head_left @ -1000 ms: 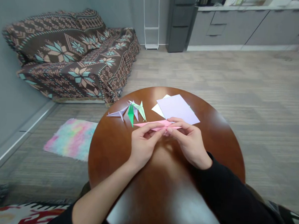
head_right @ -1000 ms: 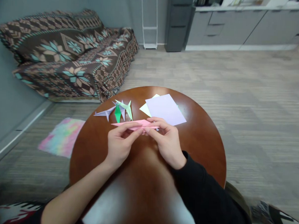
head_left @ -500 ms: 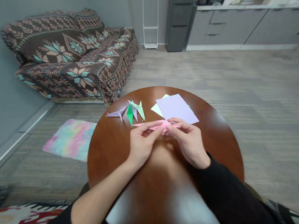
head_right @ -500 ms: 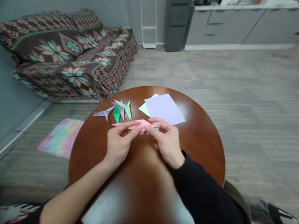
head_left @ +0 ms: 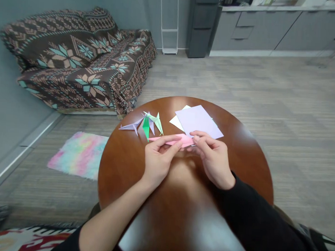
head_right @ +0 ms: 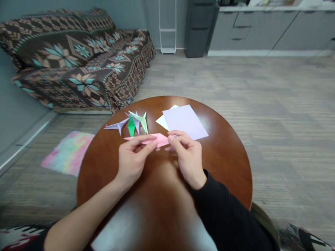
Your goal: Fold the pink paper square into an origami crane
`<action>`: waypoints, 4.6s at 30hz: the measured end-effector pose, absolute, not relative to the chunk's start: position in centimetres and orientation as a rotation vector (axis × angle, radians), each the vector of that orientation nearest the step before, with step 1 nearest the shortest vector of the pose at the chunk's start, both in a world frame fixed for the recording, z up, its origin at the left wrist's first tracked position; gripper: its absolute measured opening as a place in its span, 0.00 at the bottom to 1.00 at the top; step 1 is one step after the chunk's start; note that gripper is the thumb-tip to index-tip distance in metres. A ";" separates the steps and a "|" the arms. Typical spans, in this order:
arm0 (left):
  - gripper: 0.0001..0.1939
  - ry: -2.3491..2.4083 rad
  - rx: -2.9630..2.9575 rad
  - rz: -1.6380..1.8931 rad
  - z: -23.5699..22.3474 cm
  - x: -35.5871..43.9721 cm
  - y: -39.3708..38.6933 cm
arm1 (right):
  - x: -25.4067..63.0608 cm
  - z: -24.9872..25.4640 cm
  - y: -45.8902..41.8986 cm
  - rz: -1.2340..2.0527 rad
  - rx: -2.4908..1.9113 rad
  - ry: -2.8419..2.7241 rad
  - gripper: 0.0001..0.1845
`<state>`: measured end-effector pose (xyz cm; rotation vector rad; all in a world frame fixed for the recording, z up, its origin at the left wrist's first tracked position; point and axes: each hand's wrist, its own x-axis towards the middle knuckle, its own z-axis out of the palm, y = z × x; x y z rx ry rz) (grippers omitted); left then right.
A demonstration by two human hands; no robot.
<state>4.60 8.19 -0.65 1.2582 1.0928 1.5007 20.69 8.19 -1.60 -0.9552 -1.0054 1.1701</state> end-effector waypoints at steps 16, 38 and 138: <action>0.06 1.029 1.346 1.511 -0.3 4.3 8.4 | 20.6 -1.0 7.9 0.926 -0.958 -1.367 0.04; 0.09 1.079 1.350 1.486 0.0 4.4 7.7 | 20.0 -0.9 7.6 1.039 -1.003 -1.313 0.08; 0.06 1.005 1.073 1.239 -0.8 3.5 9.2 | 20.8 -0.9 8.3 1.423 -1.095 -1.210 0.15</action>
